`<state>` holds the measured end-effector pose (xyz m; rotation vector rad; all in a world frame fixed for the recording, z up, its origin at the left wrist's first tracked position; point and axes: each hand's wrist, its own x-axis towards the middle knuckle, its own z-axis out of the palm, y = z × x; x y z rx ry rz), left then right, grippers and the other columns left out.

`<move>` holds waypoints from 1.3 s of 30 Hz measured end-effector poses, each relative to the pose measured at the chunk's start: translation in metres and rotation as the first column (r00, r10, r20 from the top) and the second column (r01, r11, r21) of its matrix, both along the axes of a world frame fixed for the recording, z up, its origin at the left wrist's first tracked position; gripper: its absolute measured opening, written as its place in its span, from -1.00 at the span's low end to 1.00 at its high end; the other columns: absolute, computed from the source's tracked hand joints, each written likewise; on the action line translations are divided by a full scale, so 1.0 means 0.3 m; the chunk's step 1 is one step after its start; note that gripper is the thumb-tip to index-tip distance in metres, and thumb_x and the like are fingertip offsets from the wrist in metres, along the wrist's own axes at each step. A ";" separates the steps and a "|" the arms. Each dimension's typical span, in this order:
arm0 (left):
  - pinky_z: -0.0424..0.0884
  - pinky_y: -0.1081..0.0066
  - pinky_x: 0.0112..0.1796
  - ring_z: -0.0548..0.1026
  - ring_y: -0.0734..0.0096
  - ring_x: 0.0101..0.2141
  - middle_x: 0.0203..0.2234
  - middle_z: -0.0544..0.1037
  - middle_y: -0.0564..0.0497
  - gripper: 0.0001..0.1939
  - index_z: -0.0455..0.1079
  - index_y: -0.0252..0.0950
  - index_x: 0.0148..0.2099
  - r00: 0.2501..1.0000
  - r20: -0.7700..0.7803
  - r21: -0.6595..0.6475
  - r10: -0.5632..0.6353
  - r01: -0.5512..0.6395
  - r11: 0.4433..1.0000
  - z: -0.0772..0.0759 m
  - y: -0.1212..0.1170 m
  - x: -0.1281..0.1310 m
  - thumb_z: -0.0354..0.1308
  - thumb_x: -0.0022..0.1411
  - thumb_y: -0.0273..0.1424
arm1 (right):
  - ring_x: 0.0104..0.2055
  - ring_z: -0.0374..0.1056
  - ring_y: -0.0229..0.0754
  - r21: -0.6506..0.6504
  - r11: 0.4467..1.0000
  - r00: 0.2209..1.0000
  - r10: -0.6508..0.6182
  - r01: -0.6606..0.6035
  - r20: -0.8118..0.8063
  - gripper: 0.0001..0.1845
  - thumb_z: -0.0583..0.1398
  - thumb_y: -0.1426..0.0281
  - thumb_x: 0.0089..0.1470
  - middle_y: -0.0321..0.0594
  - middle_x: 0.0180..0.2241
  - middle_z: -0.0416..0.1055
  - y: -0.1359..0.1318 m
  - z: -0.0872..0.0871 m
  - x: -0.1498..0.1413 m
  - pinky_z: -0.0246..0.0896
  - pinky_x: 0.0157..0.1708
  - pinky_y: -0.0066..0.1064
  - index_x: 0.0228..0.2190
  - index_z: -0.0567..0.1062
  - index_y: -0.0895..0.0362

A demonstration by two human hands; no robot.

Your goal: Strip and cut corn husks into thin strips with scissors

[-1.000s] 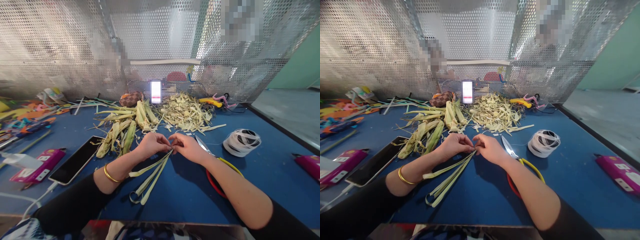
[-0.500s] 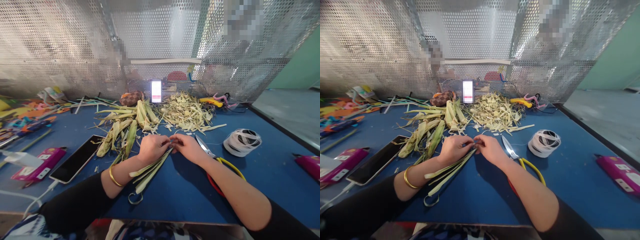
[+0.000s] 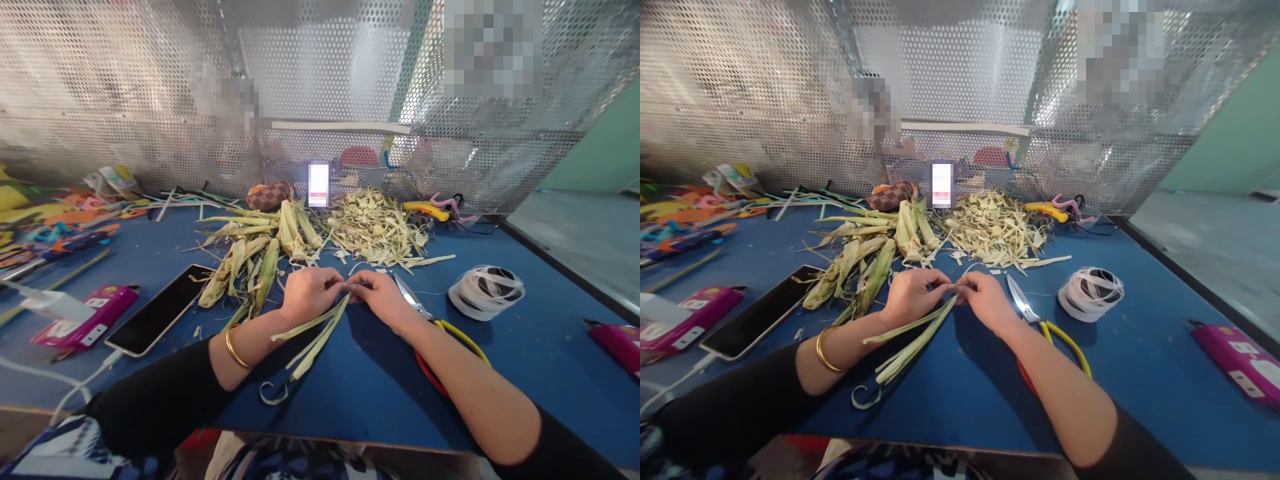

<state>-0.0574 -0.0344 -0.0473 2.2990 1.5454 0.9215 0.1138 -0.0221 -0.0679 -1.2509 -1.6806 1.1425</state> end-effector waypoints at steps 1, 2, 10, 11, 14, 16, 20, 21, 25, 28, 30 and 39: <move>0.22 0.51 -0.44 0.49 0.45 -0.44 -0.48 0.60 0.08 -0.85 0.54 -0.18 -0.37 1.000 0.011 -0.021 0.012 -0.011 1.000 -0.001 0.002 -0.001 0.14 0.12 -0.31 | -0.50 0.37 -0.24 -0.005 1.000 1.000 -0.004 0.004 -0.008 -0.81 0.23 0.25 -0.06 -0.31 -0.59 0.45 -0.002 0.004 -0.001 0.28 -0.42 -0.40 -0.47 0.51 0.13; 0.22 0.52 -0.43 0.49 0.45 -0.43 -0.48 0.60 0.09 -0.85 0.54 -0.17 -0.37 0.999 0.024 -0.039 0.021 -0.020 0.999 -0.001 0.004 -0.002 0.14 0.12 -0.31 | -0.51 0.37 -0.24 -0.016 1.000 1.000 -0.006 0.006 -0.021 -0.82 0.23 0.25 -0.05 -0.31 -0.59 0.45 -0.004 0.008 -0.003 0.28 -0.43 -0.41 -0.47 0.51 0.12; 0.24 0.47 -0.41 0.48 0.38 -0.42 -0.49 0.59 0.06 -0.81 0.54 -0.18 -0.37 0.995 0.014 -0.131 0.102 -0.100 0.986 0.006 0.016 -0.013 0.10 0.13 -0.29 | -0.52 0.39 -0.28 -0.022 0.994 0.992 -0.106 0.105 -0.065 -0.83 0.21 0.27 -0.06 -0.19 -0.25 0.48 -0.007 0.025 -0.001 0.31 -0.44 -0.36 -0.48 0.47 0.12; 0.24 0.45 -0.41 0.48 0.36 -0.42 -0.50 0.58 0.04 -0.81 0.53 -0.19 -0.39 0.991 -0.017 -0.133 0.132 -0.133 0.982 0.009 0.020 -0.016 0.10 0.12 -0.31 | -0.53 0.37 -0.30 0.029 0.993 0.992 -0.110 0.111 -0.054 -0.83 0.21 0.27 -0.06 -0.18 -0.19 0.46 -0.006 0.026 0.005 0.30 -0.43 -0.35 -0.50 0.46 0.12; 0.24 0.43 -0.41 0.47 0.33 -0.43 -0.55 0.55 0.03 -0.83 0.49 -0.22 -0.48 0.980 -0.060 -0.194 0.191 -0.199 0.961 0.017 0.037 -0.026 0.11 0.06 -0.35 | -0.54 0.30 -0.30 0.143 0.984 0.994 -0.098 0.103 -0.038 -0.82 0.21 0.28 -0.06 -0.20 -0.26 0.43 -0.007 0.034 0.017 0.26 -0.41 -0.33 -0.56 0.43 0.11; 0.24 0.44 -0.42 0.46 0.35 -0.46 -0.61 0.52 0.04 -0.82 0.45 -0.23 -0.55 0.981 -0.027 -0.268 0.195 -0.195 0.943 0.018 0.047 -0.031 0.10 0.04 -0.37 | -0.51 0.28 -0.28 0.113 0.991 0.996 -0.063 0.070 -0.063 -0.82 0.20 0.28 -0.05 -0.22 -0.36 0.41 -0.016 0.048 0.016 0.23 -0.41 -0.35 -0.57 0.42 0.12; 0.21 0.46 -0.48 0.43 0.40 -0.51 -0.66 0.49 0.08 -0.81 0.41 -0.23 -0.61 0.983 0.027 -0.332 0.181 -0.162 0.929 0.018 0.056 -0.036 0.11 0.00 -0.37 | -0.37 0.36 -0.23 -0.013 0.995 0.977 0.091 -0.096 -0.195 -0.79 0.18 0.26 -0.03 -0.16 -0.26 0.43 -0.044 0.083 -0.007 0.26 -0.30 -0.34 -0.56 0.40 0.13; 0.19 0.46 -0.49 0.41 0.41 -0.52 -0.66 0.49 0.09 -0.82 0.41 -0.23 -0.61 0.985 0.029 -0.335 0.173 -0.154 0.930 0.018 0.057 -0.037 0.11 -0.01 -0.37 | -0.34 0.38 -0.22 -0.035 0.990 0.963 0.126 -0.138 -0.238 -0.78 0.18 0.25 -0.02 -0.15 -0.24 0.44 -0.049 0.089 -0.013 0.26 -0.26 -0.33 -0.54 0.39 0.13; 0.12 0.47 -0.54 0.34 0.45 -0.56 -0.67 0.44 0.10 -0.81 0.38 -0.24 -0.63 0.985 0.104 -0.375 0.136 -0.087 0.923 0.016 0.061 -0.041 0.12 -0.03 -0.34 | -0.37 0.39 -0.21 -0.070 0.982 0.932 0.140 -0.173 -0.334 -0.78 0.16 0.22 0.03 -0.25 -0.40 0.41 -0.043 0.083 -0.018 0.26 -0.26 -0.32 -0.48 0.38 0.12; 0.10 0.48 -0.56 0.24 0.51 -0.61 -0.73 0.30 0.14 -0.78 0.29 -0.27 -0.65 0.926 0.358 -0.416 0.122 0.042 0.908 0.007 0.067 -0.037 0.11 -0.03 -0.33 | -0.42 0.34 -0.23 -0.021 0.994 0.947 0.093 -0.104 -0.308 -0.78 0.16 0.23 0.02 -0.31 -0.51 0.33 -0.027 0.068 -0.009 0.25 -0.30 -0.35 -0.52 0.36 0.11; 0.07 0.49 -0.57 0.17 0.56 -0.63 -0.74 0.21 0.17 -0.77 0.22 -0.28 -0.65 0.819 0.558 -0.424 0.135 0.142 0.894 -0.001 0.067 -0.028 0.10 -0.04 -0.33 | -0.44 0.31 -0.23 0.005 0.996 0.959 0.083 -0.085 -0.272 -0.78 0.14 0.24 0.02 -0.32 -0.53 0.30 -0.023 0.062 -0.006 0.25 -0.33 -0.35 -0.54 0.34 0.10; 0.05 0.56 -0.63 0.27 0.64 -0.65 -0.54 0.41 0.08 -0.78 0.18 -0.29 -0.46 0.459 0.881 -0.381 0.113 0.549 0.744 -0.013 0.050 -0.001 0.10 0.06 -0.27 | -0.41 0.29 -0.21 0.074 0.993 0.993 0.100 -0.095 -0.063 -0.81 0.07 0.31 0.09 -0.31 -0.52 0.30 -0.026 0.066 -0.018 0.25 -0.30 -0.34 -0.53 0.30 0.08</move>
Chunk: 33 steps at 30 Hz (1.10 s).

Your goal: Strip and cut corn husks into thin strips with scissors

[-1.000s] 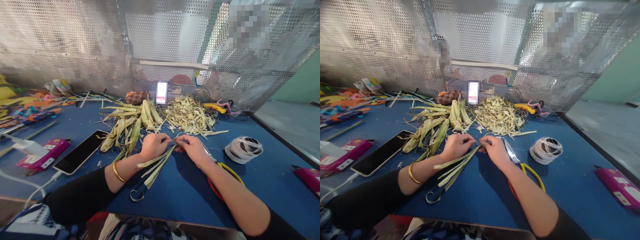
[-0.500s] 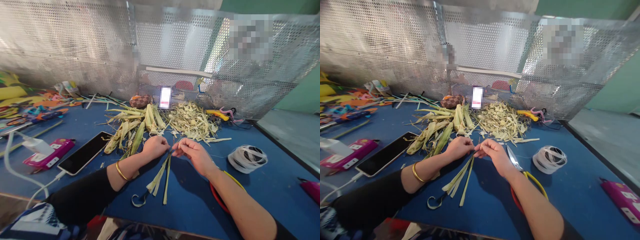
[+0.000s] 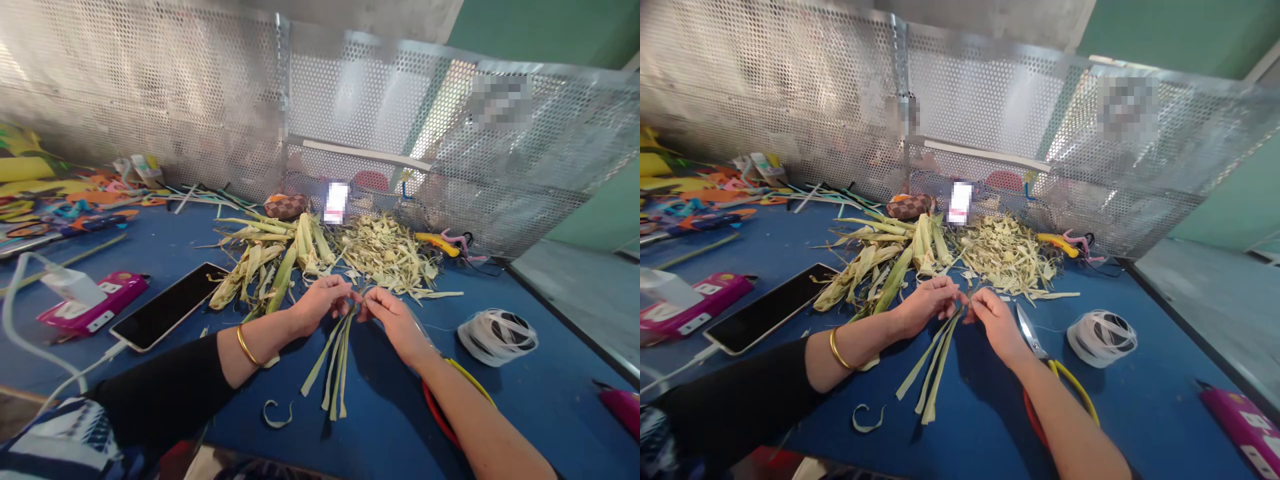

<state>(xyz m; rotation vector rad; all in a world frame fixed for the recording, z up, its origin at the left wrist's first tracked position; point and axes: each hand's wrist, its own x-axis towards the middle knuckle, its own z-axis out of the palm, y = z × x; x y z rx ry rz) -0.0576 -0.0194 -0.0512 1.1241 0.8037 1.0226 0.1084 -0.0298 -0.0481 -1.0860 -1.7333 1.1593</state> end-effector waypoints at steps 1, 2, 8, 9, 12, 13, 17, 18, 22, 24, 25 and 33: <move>0.09 0.56 -0.62 0.30 0.64 -0.64 -0.53 0.43 0.07 -0.77 0.18 -0.29 -0.45 1.000 -0.010 0.003 -0.014 0.014 1.000 -0.001 0.000 -0.001 0.09 0.09 -0.26 | -0.41 0.29 -0.21 0.012 1.000 1.000 0.004 -0.004 0.025 -0.81 0.07 0.31 0.09 -0.31 -0.52 0.31 0.002 0.001 0.001 0.25 -0.30 -0.34 -0.53 0.30 0.07; 0.13 0.57 -0.61 0.31 0.63 -0.63 -0.53 0.44 0.07 -0.77 0.19 -0.29 -0.44 0.999 -0.030 0.010 -0.017 0.017 1.000 -0.002 0.001 -0.001 0.08 0.11 -0.24 | -0.41 0.29 -0.21 0.026 1.000 0.999 0.008 -0.010 0.050 -0.81 0.07 0.31 0.10 -0.31 -0.52 0.32 0.004 0.001 0.003 0.24 -0.30 -0.34 -0.53 0.29 0.07; 0.23 0.55 -0.55 0.26 0.63 -0.64 -0.63 0.38 0.10 -0.74 0.23 -0.31 -0.50 0.986 -0.158 0.120 0.052 -0.033 0.992 -0.012 0.009 0.000 0.06 0.14 -0.27 | -0.39 0.26 -0.20 0.127 0.989 0.979 0.049 -0.075 0.196 -0.77 0.04 0.31 0.15 -0.31 -0.51 0.33 0.003 -0.007 0.014 0.18 -0.30 -0.36 -0.52 0.30 0.07; 0.23 0.55 -0.55 0.25 0.63 -0.64 -0.64 0.37 0.10 -0.75 0.23 -0.31 -0.52 0.983 -0.172 0.130 0.058 -0.036 0.991 -0.012 0.010 0.001 0.06 0.14 -0.29 | -0.39 0.25 -0.20 0.136 0.987 0.973 0.050 -0.082 0.226 -0.77 0.03 0.30 0.16 -0.31 -0.51 0.32 0.000 -0.009 0.016 0.16 -0.31 -0.36 -0.51 0.30 0.07; 0.22 0.55 -0.55 0.24 0.63 -0.65 -0.66 0.35 0.11 -0.75 0.22 -0.31 -0.55 0.977 -0.201 0.137 0.075 -0.047 0.989 -0.011 0.010 0.002 0.04 0.14 -0.34 | -0.40 0.25 -0.20 0.141 0.986 0.953 0.045 -0.091 0.301 -0.77 0.01 0.30 0.18 -0.33 -0.51 0.32 -0.007 -0.010 0.020 0.13 -0.33 -0.37 -0.49 0.29 0.06; 0.21 0.55 -0.55 0.24 0.63 -0.65 -0.66 0.35 0.11 -0.75 0.22 -0.31 -0.56 0.975 -0.208 0.138 0.081 -0.052 0.989 -0.010 0.011 0.002 0.03 0.14 -0.35 | -0.40 0.25 -0.20 0.141 0.986 0.947 0.041 -0.091 0.320 -0.78 0.01 0.31 0.18 -0.33 -0.51 0.33 -0.008 -0.009 0.021 0.12 -0.33 -0.38 -0.49 0.29 0.05; 0.21 0.55 -0.55 0.22 0.64 -0.66 -0.68 0.33 0.13 -0.76 0.20 -0.31 -0.57 0.970 -0.223 0.125 0.095 -0.068 0.990 -0.011 0.012 0.002 0.02 0.13 -0.38 | -0.42 0.25 -0.20 0.147 0.985 0.932 0.029 -0.087 0.361 -0.78 0.01 0.33 0.17 -0.33 -0.53 0.33 -0.008 -0.007 0.025 0.12 -0.36 -0.39 -0.50 0.30 0.05; 0.21 0.55 -0.56 0.21 0.63 -0.66 -0.68 0.32 0.13 -0.76 0.20 -0.31 -0.57 0.970 -0.225 0.118 0.095 -0.070 0.991 -0.011 0.012 0.003 0.02 0.13 -0.39 | -0.42 0.25 -0.20 0.144 0.986 0.930 0.031 -0.090 0.366 -0.79 0.01 0.33 0.16 -0.34 -0.53 0.33 -0.007 -0.007 0.026 0.12 -0.37 -0.39 -0.50 0.30 0.05; 0.22 0.54 -0.57 0.21 0.62 -0.67 -0.69 0.32 0.13 -0.76 0.20 -0.30 -0.57 0.968 -0.232 0.105 0.096 -0.073 0.992 -0.010 0.011 0.004 0.02 0.13 -0.39 | -0.43 0.25 -0.20 0.131 0.986 0.925 0.044 -0.101 0.376 -0.79 0.01 0.34 0.16 -0.33 -0.54 0.32 -0.004 -0.008 0.024 0.12 -0.36 -0.38 -0.51 0.30 0.05; 0.21 0.54 -0.57 0.21 0.62 -0.68 -0.70 0.32 0.14 -0.76 0.21 -0.30 -0.57 0.965 -0.241 0.104 0.099 -0.076 0.992 -0.009 0.011 0.002 0.02 0.13 -0.39 | -0.43 0.26 -0.20 0.123 0.988 0.932 0.046 -0.097 0.359 -0.78 0.02 0.33 0.15 -0.33 -0.54 0.32 -0.003 -0.007 0.023 0.14 -0.36 -0.37 -0.52 0.30 0.06; 0.21 0.54 -0.57 0.21 0.62 -0.68 -0.69 0.34 0.13 -0.75 0.22 -0.31 -0.57 0.963 -0.250 0.104 0.100 -0.076 0.992 -0.009 0.011 0.000 0.01 0.14 -0.39 | -0.43 0.27 -0.20 0.110 0.990 0.940 0.049 -0.091 0.338 -0.78 0.03 0.33 0.14 -0.33 -0.55 0.33 -0.003 -0.007 0.023 0.14 -0.35 -0.37 -0.52 0.31 0.06; 0.31 0.51 -0.47 0.33 0.61 -0.61 -0.60 0.45 0.06 -0.78 0.38 -0.37 -0.48 0.977 -0.213 -0.073 -0.008 -0.007 0.997 0.005 0.016 -0.021 0.08 0.14 -0.34 | -0.42 0.37 -0.23 -0.107 0.994 0.997 0.012 -0.020 -0.077 -0.80 0.12 0.25 0.04 -0.28 -0.36 0.42 -0.005 0.018 0.021 0.18 -0.20 -0.31 -0.49 0.37 0.12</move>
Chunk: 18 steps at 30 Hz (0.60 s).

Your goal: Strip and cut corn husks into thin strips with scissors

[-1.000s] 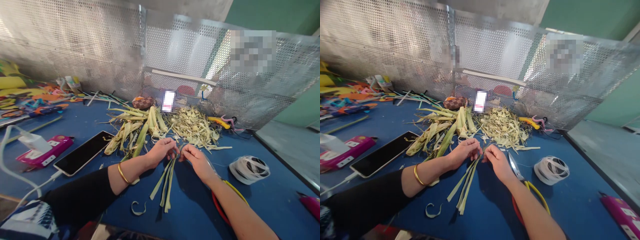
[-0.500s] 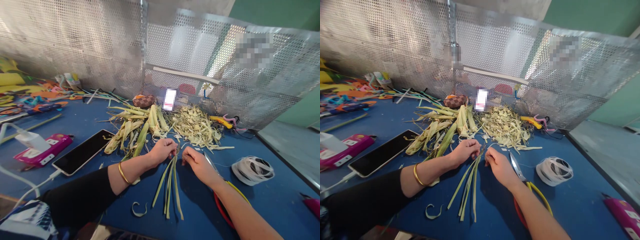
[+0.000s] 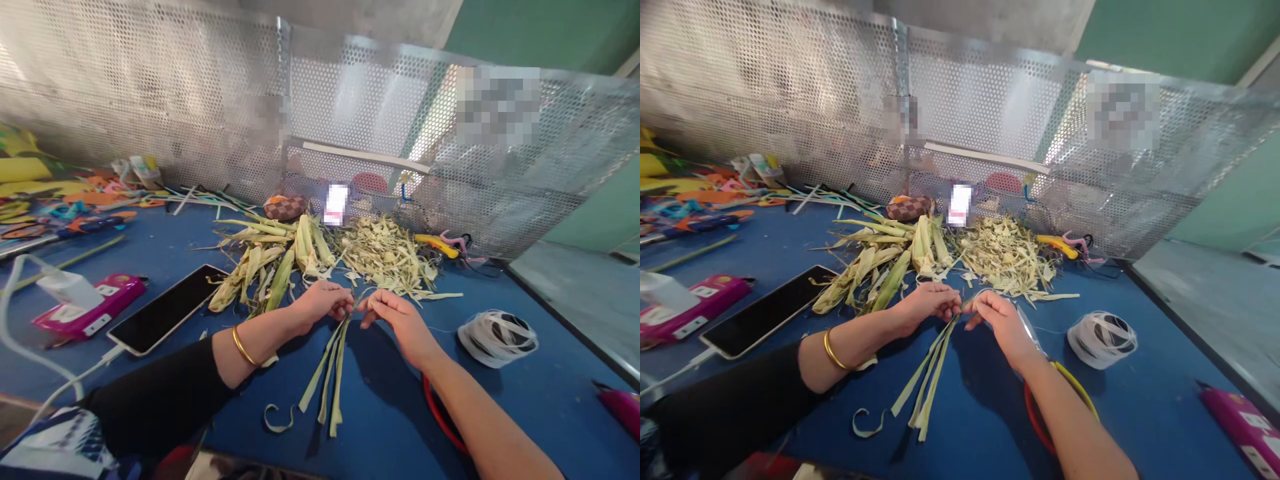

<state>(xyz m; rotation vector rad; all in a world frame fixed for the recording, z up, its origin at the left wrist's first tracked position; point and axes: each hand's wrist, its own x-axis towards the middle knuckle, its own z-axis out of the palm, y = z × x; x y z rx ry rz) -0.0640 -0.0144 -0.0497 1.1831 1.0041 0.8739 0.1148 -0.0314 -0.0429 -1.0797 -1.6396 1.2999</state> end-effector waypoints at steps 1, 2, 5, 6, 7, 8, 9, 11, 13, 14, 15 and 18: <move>0.31 0.51 -0.46 0.35 0.61 -0.60 -0.60 0.46 0.06 -0.81 0.40 -0.38 -0.46 1.000 0.000 -0.014 -0.012 0.012 1.000 0.002 0.000 -0.001 0.10 0.11 -0.37 | -0.41 0.36 -0.24 0.007 1.000 1.000 0.000 0.000 -0.018 -0.80 0.13 0.26 0.03 -0.27 -0.34 0.42 0.000 0.004 -0.001 0.17 -0.19 -0.32 -0.51 0.37 0.12; 0.32 0.52 -0.44 0.36 0.61 -0.58 -0.59 0.47 0.05 -0.85 0.42 -0.38 -0.45 1.000 -0.005 -0.022 -0.022 0.022 1.000 0.003 -0.001 -0.001 0.11 0.08 -0.41 | -0.39 0.35 -0.23 0.023 1.000 1.000 -0.001 0.001 -0.022 -0.81 0.13 0.27 0.01 -0.28 -0.35 0.41 0.000 0.007 -0.001 0.16 -0.19 -0.32 -0.52 0.37 0.12; 0.33 0.51 -0.40 0.38 0.60 -0.56 -0.56 0.51 0.04 -0.89 0.48 -0.38 -0.38 0.999 -0.039 -0.026 -0.037 0.036 0.999 0.001 -0.003 0.002 0.16 -0.01 -0.50 | -0.39 0.28 -0.22 0.106 0.994 0.999 -0.032 0.030 0.021 -0.82 0.15 0.29 0.00 -0.32 -0.50 0.34 0.003 0.015 -0.003 0.13 -0.25 -0.36 -0.55 0.38 0.11; 0.33 0.50 -0.39 0.38 0.59 -0.55 -0.55 0.52 0.04 -0.86 0.50 -0.38 -0.36 0.998 -0.053 -0.020 -0.036 0.035 0.999 0.000 -0.004 0.003 0.17 -0.04 -0.52 | -0.40 0.26 -0.22 0.126 0.991 0.999 -0.043 0.039 0.033 -0.82 0.15 0.29 0.00 -0.34 -0.54 0.31 0.004 0.016 -0.004 0.12 -0.28 -0.37 -0.55 0.39 0.11; 0.32 0.50 -0.38 0.38 0.58 -0.54 -0.55 0.53 0.04 -0.83 0.51 -0.38 -0.34 0.997 -0.070 -0.007 -0.033 0.033 0.999 -0.003 -0.005 0.005 0.18 -0.07 -0.52 | -0.41 0.25 -0.23 0.135 0.990 0.998 -0.047 0.041 0.038 -0.82 0.15 0.29 0.01 -0.35 -0.56 0.30 0.004 0.017 -0.006 0.12 -0.30 -0.37 -0.55 0.39 0.10; 0.31 0.49 -0.39 0.38 0.57 -0.53 -0.55 0.53 0.04 -0.82 0.51 -0.37 -0.34 0.995 -0.091 0.014 -0.032 0.033 0.999 -0.006 -0.005 0.007 0.18 -0.09 -0.53 | -0.44 0.24 -0.23 0.131 0.991 0.999 -0.042 0.037 0.034 -0.82 0.14 0.28 0.02 -0.35 -0.57 0.30 0.004 0.018 -0.009 0.12 -0.32 -0.37 -0.54 0.39 0.10; 0.30 0.49 -0.39 0.38 0.56 -0.53 -0.55 0.53 0.05 -0.81 0.52 -0.37 -0.34 0.993 -0.111 0.042 -0.038 0.043 0.998 -0.010 -0.005 0.009 0.19 -0.10 -0.53 | -0.46 0.24 -0.24 0.118 0.993 0.999 -0.029 0.026 0.023 -0.81 0.13 0.28 0.03 -0.36 -0.58 0.30 0.004 0.019 -0.013 0.13 -0.34 -0.37 -0.53 0.38 0.10; 0.28 0.49 -0.40 0.37 0.54 -0.52 -0.56 0.52 0.06 -0.84 0.52 -0.37 -0.37 0.986 -0.155 0.119 -0.055 0.074 0.990 -0.018 -0.006 0.014 0.19 -0.10 -0.49 | -0.50 0.25 -0.26 0.083 0.997 1.000 0.003 -0.003 -0.001 -0.81 0.12 0.28 0.05 -0.37 -0.60 0.29 0.001 0.021 -0.022 0.16 -0.37 -0.37 -0.52 0.38 0.10; 0.25 0.50 -0.42 0.36 0.53 -0.52 -0.59 0.49 0.08 -0.89 0.50 -0.37 -0.44 0.977 -0.208 0.212 -0.052 0.097 0.972 -0.027 -0.007 0.018 0.18 -0.08 -0.45 | -0.51 0.27 -0.27 0.053 0.998 0.999 0.027 -0.025 -0.029 -0.80 0.13 0.28 0.05 -0.36 -0.61 0.30 -0.001 0.022 -0.028 0.20 -0.37 -0.37 -0.52 0.37 0.11; 0.24 0.50 -0.44 0.35 0.53 -0.53 -0.61 0.47 0.10 -0.90 0.47 -0.37 -0.48 0.971 -0.234 0.254 -0.042 0.103 0.962 -0.030 -0.009 0.020 0.17 -0.06 -0.43 | -0.50 0.29 -0.27 0.040 0.999 0.998 0.029 -0.026 -0.060 -0.82 0.13 0.28 0.05 -0.34 -0.56 0.34 -0.001 0.022 -0.029 0.22 -0.35 -0.36 -0.48 0.39 0.11; 0.22 0.51 -0.46 0.34 0.53 -0.54 -0.63 0.44 0.11 -0.90 0.45 -0.36 -0.51 0.967 -0.255 0.286 -0.031 0.106 0.952 -0.032 -0.010 0.021 0.15 -0.05 -0.42 | -0.47 0.31 -0.27 0.034 0.999 0.995 0.021 -0.018 -0.100 -0.85 0.14 0.28 0.05 -0.31 -0.48 0.39 0.001 0.020 -0.027 0.24 -0.32 -0.35 -0.41 0.42 0.11; 0.23 0.52 -0.47 0.34 0.52 -0.55 -0.64 0.42 0.13 -0.90 0.40 -0.33 -0.50 0.960 -0.275 0.322 -0.043 0.134 0.937 -0.028 -0.017 0.023 0.11 0.00 -0.44 | -0.37 0.38 -0.28 0.077 0.995 0.988 -0.050 0.062 -0.146 -0.65 0.13 0.35 0.04 -0.23 -0.15 0.40 0.018 0.004 -0.008 0.27 -0.22 -0.32 -0.08 0.37 0.02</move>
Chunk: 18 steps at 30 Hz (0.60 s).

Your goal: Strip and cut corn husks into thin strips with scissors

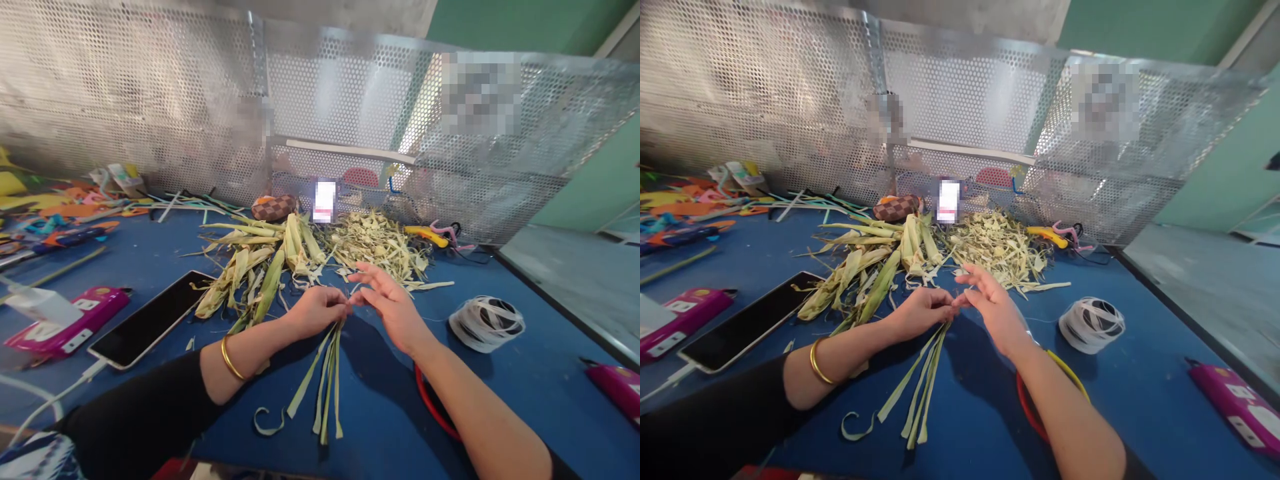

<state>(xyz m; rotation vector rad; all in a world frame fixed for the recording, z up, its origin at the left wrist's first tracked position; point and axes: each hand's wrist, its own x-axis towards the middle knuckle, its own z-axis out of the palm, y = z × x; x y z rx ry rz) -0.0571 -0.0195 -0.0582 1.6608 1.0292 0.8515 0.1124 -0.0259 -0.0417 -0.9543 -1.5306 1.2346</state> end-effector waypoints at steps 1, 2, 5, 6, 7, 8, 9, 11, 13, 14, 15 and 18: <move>0.25 0.52 -0.45 0.36 0.52 -0.54 -0.63 0.42 0.13 -0.91 0.40 -0.33 -0.48 1.000 0.004 0.002 -0.013 0.013 1.000 0.003 -0.002 0.000 0.10 0.01 -0.44 | -0.36 0.38 -0.28 0.035 0.999 0.999 -0.020 0.018 0.049 -0.59 0.13 0.38 0.03 -0.22 -0.09 0.37 0.009 -0.008 0.009 0.27 -0.22 -0.31 -0.03 0.35 -0.01; 0.27 0.52 -0.43 0.36 0.52 -0.53 -0.62 0.43 0.13 -0.91 0.40 -0.32 -0.47 1.000 0.011 0.005 -0.028 0.028 1.000 0.006 -0.003 -0.001 0.10 0.03 -0.44 | -0.36 0.38 -0.29 0.076 0.997 0.992 -0.028 0.019 0.121 -0.57 0.13 0.42 0.01 -0.22 -0.07 0.36 0.017 -0.017 0.017 0.27 -0.23 -0.32 -0.03 0.37 -0.02; 0.29 0.51 -0.40 0.37 0.53 -0.52 -0.61 0.43 0.11 -0.91 0.38 -0.33 -0.46 0.996 0.048 0.011 -0.069 0.069 0.998 0.009 -0.003 -0.002 0.11 0.06 -0.44 | -0.35 0.36 -0.26 0.204 0.977 0.941 -0.012 -0.061 0.338 -0.64 0.11 0.52 -0.03 -0.20 -0.11 0.36 0.037 -0.038 0.032 0.27 -0.26 -0.33 -0.18 0.49 0.03; 0.29 0.51 -0.40 0.37 0.53 -0.52 -0.61 0.44 0.10 -0.91 0.38 -0.33 -0.45 0.995 0.063 0.008 -0.079 0.079 0.997 0.007 -0.002 -0.002 0.11 0.06 -0.43 | -0.30 0.36 -0.23 0.244 0.966 0.920 -0.013 -0.090 0.391 -0.67 0.10 0.55 -0.04 -0.19 -0.14 0.36 0.040 -0.042 0.033 0.26 -0.25 -0.33 -0.23 0.51 0.05; 0.30 0.51 -0.40 0.38 0.53 -0.52 -0.60 0.44 0.09 -0.91 0.38 -0.33 -0.45 0.993 0.081 0.000 -0.086 0.087 0.996 0.004 -0.001 -0.003 0.12 0.07 -0.43 | -0.26 0.35 -0.21 0.278 0.954 0.898 -0.025 -0.110 0.439 -0.70 0.10 0.56 -0.03 -0.18 -0.18 0.37 0.041 -0.044 0.032 0.25 -0.23 -0.32 -0.29 0.53 0.06; 0.31 0.50 -0.40 0.38 0.54 -0.53 -0.60 0.45 0.09 -0.90 0.37 -0.33 -0.44 0.991 0.097 -0.013 -0.088 0.090 0.996 0.000 0.000 -0.002 0.12 0.08 -0.42 | -0.24 0.34 -0.19 0.306 0.944 0.874 -0.043 -0.123 0.484 -0.74 0.11 0.57 -0.03 -0.18 -0.23 0.37 0.041 -0.045 0.031 0.24 -0.21 -0.32 -0.34 0.53 0.08; 0.32 0.50 -0.40 0.38 0.54 -0.53 -0.60 0.46 0.08 -0.90 0.37 -0.33 -0.43 0.990 0.111 -0.027 -0.088 0.091 0.995 -0.003 0.001 -0.002 0.12 0.08 -0.41 | -0.24 0.33 -0.19 0.330 0.935 0.852 -0.065 -0.131 0.520 -0.77 0.12 0.58 -0.02 -0.19 -0.28 0.37 0.039 -0.044 0.029 0.23 -0.22 -0.32 -0.39 0.53 0.09; 0.33 0.49 -0.40 0.39 0.54 -0.53 -0.59 0.48 0.06 -0.90 0.36 -0.33 -0.41 0.988 0.135 -0.062 -0.075 0.084 0.995 -0.007 0.004 -0.003 0.13 0.09 -0.40 | -0.28 0.33 -0.20 0.371 0.919 0.821 -0.106 -0.135 0.561 -0.81 0.13 0.57 0.01 -0.21 -0.34 0.36 0.035 -0.042 0.027 0.22 -0.25 -0.34 -0.46 0.51 0.10; 0.33 0.49 -0.42 0.40 0.55 -0.55 -0.58 0.51 0.05 -0.91 0.35 -0.34 -0.40 0.988 0.146 -0.102 -0.044 0.059 0.993 -0.005 0.005 -0.003 0.15 0.08 -0.40 | -0.30 0.32 -0.22 0.401 0.907 0.807 -0.139 -0.129 0.574 -0.82 0.14 0.56 0.03 -0.23 -0.35 0.36 0.031 -0.038 0.026 0.21 -0.27 -0.36 -0.49 0.49 0.11; 0.32 0.50 -0.43 0.39 0.55 -0.56 -0.58 0.52 0.04 -0.91 0.35 -0.34 -0.39 0.989 0.148 -0.121 -0.025 0.043 0.992 -0.003 0.006 -0.003 0.15 0.08 -0.40 | -0.30 0.32 -0.22 0.409 0.904 0.803 -0.151 -0.123 0.576 -0.82 0.14 0.56 0.04 -0.24 -0.35 0.36 0.030 -0.037 0.026 0.20 -0.27 -0.37 -0.50 0.48 0.11; 0.32 0.51 -0.45 0.39 0.56 -0.57 -0.58 0.52 0.04 -0.90 0.34 -0.34 -0.39 0.989 0.150 -0.139 -0.005 0.026 0.990 0.001 0.007 -0.003 0.16 0.07 -0.40 | -0.30 0.32 -0.23 0.412 0.904 0.801 -0.161 -0.115 0.577 -0.83 0.14 0.55 0.04 -0.24 -0.35 0.36 0.029 -0.036 0.025 0.19 -0.27 -0.37 -0.50 0.47 0.11; 0.29 0.53 -0.49 0.38 0.58 -0.58 -0.57 0.53 0.04 -0.89 0.33 -0.34 -0.39 0.987 0.155 -0.177 0.029 -0.001 0.984 0.013 0.009 -0.003 0.17 0.07 -0.39 | -0.31 0.30 -0.23 0.408 0.909 0.809 -0.171 -0.091 0.562 -0.85 0.14 0.54 0.05 -0.26 -0.36 0.34 0.028 -0.036 0.023 0.17 -0.28 -0.38 -0.50 0.43 0.11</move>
